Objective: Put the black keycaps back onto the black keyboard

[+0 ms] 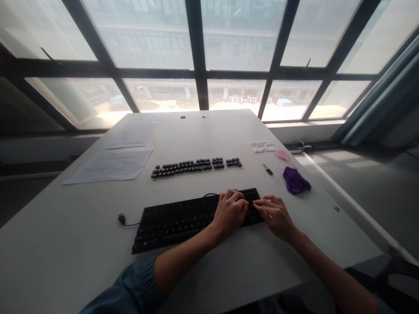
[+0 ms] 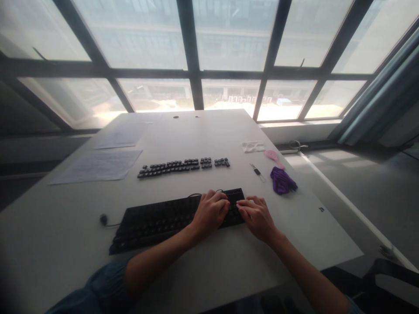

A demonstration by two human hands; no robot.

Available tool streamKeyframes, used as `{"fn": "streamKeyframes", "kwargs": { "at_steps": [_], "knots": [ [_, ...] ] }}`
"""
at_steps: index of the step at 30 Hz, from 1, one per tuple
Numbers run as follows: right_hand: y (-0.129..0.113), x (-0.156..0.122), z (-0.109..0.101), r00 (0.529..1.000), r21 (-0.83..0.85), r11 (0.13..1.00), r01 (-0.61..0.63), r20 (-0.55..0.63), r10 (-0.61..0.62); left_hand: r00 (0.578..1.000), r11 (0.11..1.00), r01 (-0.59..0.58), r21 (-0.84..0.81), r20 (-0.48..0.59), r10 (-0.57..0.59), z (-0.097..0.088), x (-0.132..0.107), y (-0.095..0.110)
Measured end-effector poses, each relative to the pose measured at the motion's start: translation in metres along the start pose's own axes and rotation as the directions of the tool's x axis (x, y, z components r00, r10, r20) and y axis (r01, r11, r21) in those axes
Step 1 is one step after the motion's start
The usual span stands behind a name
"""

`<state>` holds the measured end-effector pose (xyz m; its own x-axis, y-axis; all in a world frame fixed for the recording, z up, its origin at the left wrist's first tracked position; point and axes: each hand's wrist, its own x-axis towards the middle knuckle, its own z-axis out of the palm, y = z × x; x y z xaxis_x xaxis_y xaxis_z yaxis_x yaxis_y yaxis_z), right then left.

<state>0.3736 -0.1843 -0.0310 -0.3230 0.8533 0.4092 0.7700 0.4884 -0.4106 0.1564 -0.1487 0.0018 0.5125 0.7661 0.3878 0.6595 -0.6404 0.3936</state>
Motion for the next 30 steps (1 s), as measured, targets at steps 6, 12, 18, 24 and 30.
{"fn": "streamKeyframes", "kwargs": {
  "at_steps": [6, 12, 18, 24, 30],
  "knots": [
    [-0.002, -0.008, 0.000, 0.997, 0.077, 0.995, -0.069, -0.019, 0.071, 1.000, 1.000, 0.019, 0.023, -0.026, -0.018, -0.009, 0.002, 0.000],
    [0.010, 0.050, -0.012, 0.940, 0.139, 0.973, -0.186, -0.263, 0.218, 0.996, 0.998, 0.058, 0.039, -0.067, -0.055, -0.030, 0.000, -0.008],
    [0.036, 0.154, 0.014, 0.910, -0.003, 0.917, -0.399, -0.128, 0.395, 0.988, 0.994, 0.102, 0.049, -0.119, -0.096, -0.063, -0.020, -0.029],
    [0.045, 0.197, 0.057, 0.880, -0.041, 0.881, -0.471, -0.092, 0.466, 0.968, 0.984, 0.175, 0.038, -0.188, -0.165, -0.098, -0.056, -0.060],
    [0.042, 0.192, 0.051, 0.857, -0.022, 0.861, -0.508, -0.110, 0.503, 0.939, 0.977, 0.212, 0.006, -0.280, -0.202, -0.126, -0.089, -0.091]
  ]
}}
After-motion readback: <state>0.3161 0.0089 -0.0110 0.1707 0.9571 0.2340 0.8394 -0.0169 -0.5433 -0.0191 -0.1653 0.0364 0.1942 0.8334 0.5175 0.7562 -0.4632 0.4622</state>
